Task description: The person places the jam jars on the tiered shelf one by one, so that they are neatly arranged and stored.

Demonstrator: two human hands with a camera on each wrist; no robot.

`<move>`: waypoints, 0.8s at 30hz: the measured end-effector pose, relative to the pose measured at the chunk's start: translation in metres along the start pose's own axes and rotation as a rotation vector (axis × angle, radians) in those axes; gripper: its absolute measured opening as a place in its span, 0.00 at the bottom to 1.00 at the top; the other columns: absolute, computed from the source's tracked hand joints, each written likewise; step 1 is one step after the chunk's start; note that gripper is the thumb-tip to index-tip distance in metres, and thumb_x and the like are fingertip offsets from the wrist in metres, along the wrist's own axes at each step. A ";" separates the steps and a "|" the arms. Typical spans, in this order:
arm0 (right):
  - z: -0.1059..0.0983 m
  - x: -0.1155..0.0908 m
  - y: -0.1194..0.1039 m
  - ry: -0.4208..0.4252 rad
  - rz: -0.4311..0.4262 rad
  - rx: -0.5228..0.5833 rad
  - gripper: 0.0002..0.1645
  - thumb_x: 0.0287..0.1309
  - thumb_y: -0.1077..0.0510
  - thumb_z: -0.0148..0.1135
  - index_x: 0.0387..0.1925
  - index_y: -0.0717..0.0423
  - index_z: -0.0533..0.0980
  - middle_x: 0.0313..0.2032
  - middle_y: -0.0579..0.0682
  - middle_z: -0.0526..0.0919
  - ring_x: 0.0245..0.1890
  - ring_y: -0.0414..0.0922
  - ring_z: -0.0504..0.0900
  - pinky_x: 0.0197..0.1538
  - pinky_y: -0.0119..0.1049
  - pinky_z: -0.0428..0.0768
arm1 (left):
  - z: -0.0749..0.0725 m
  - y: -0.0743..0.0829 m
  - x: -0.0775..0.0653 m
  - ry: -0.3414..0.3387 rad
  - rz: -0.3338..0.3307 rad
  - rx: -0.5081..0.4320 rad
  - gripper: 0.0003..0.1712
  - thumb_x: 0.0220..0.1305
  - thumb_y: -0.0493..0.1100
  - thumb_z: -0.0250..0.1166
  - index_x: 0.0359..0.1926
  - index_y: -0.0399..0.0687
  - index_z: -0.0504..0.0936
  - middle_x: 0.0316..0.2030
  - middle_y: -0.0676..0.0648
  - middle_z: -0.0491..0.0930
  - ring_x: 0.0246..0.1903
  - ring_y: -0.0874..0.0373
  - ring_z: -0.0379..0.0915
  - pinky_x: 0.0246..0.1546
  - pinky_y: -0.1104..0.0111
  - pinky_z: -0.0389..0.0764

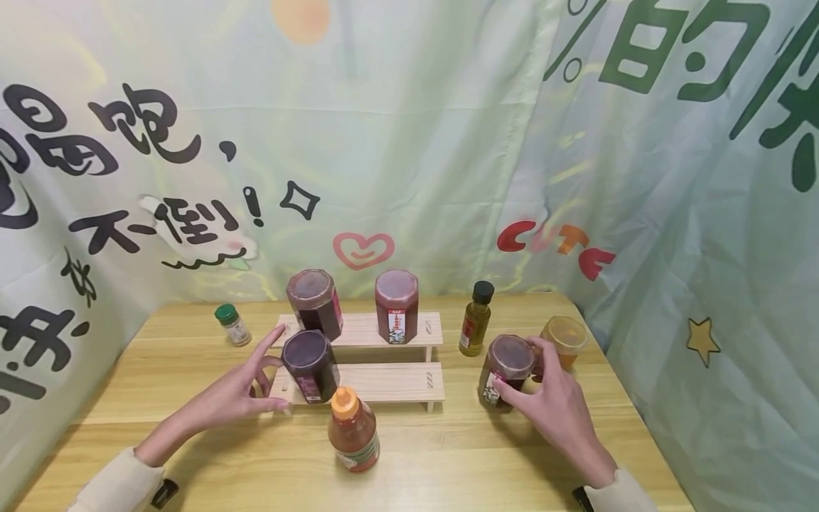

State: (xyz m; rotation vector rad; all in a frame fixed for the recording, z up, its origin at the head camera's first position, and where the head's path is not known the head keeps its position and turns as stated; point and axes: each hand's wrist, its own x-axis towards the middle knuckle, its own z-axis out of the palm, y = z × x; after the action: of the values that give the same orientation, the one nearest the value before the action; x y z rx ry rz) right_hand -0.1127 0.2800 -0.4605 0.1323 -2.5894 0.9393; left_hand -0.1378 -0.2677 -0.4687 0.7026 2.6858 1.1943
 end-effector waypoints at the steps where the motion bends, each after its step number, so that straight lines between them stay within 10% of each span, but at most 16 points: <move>1: -0.001 -0.001 -0.003 0.005 -0.001 0.004 0.56 0.50 0.45 0.90 0.71 0.56 0.67 0.48 0.58 0.87 0.45 0.53 0.84 0.42 0.43 0.81 | 0.000 0.000 0.000 0.000 0.000 -0.001 0.76 0.61 0.49 0.85 0.90 0.64 0.35 0.63 0.33 0.82 0.30 0.60 0.81 0.30 0.63 0.84; 24: 0.000 -0.001 -0.052 0.014 -0.118 0.103 0.56 0.43 0.50 0.94 0.70 0.49 0.70 0.42 0.45 0.91 0.38 0.41 0.83 0.39 0.35 0.78 | 0.001 0.000 0.001 -0.001 0.004 -0.005 0.76 0.61 0.48 0.85 0.90 0.62 0.35 0.63 0.33 0.82 0.30 0.60 0.81 0.30 0.64 0.84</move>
State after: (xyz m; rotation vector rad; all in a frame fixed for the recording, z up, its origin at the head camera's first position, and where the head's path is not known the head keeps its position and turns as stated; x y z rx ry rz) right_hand -0.1004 0.2394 -0.4300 0.3025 -2.4905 1.0264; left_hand -0.1386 -0.2666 -0.4694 0.7081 2.6811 1.2004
